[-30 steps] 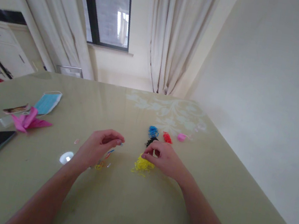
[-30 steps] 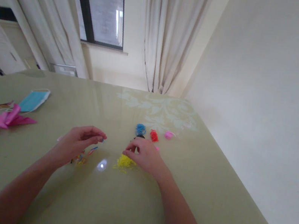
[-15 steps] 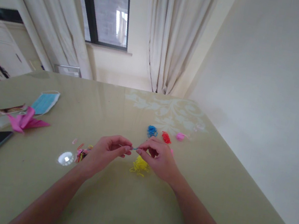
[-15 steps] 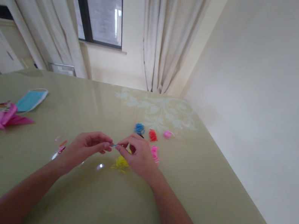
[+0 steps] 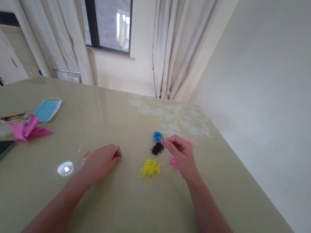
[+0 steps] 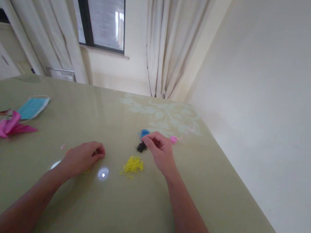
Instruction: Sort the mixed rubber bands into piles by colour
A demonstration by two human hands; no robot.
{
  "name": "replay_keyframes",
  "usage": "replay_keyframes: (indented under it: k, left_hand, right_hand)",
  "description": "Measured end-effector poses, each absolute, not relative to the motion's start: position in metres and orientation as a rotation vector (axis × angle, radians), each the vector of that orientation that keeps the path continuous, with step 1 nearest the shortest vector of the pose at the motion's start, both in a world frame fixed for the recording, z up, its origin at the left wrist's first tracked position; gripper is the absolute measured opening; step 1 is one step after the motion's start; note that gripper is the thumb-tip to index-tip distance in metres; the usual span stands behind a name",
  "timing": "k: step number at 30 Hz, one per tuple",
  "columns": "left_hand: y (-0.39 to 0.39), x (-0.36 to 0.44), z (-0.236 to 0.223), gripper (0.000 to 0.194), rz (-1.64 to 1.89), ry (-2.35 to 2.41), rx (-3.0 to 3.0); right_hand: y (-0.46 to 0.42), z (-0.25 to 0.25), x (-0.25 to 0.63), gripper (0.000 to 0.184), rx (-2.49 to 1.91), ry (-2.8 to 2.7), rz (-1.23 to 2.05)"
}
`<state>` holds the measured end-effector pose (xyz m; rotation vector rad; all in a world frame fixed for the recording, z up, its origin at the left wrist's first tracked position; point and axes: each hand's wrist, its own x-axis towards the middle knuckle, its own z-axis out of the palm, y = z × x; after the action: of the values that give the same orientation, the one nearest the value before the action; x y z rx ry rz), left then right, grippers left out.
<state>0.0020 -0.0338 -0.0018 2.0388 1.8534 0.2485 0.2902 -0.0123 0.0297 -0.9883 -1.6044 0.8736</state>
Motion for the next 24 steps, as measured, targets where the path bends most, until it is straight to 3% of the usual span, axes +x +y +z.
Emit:
replay_keyframes:
  k: [10,17,24]
  left_hand:
    - [-0.026,0.016,0.000,0.013,0.635,1.780,1.998]
    - [-0.020,0.014,-0.004,0.021,0.686,1.772,2.016]
    - [-0.021,0.016,-0.006,0.017,0.791,1.680,1.942]
  right_hand:
    - [0.036,0.007,0.303,0.020,-1.518,-1.966,0.129]
    - [0.074,0.007,0.294,0.014,-1.595,-2.070,0.131]
    - [0.031,0.004,0.298,0.017,-1.517,-1.985,0.165]
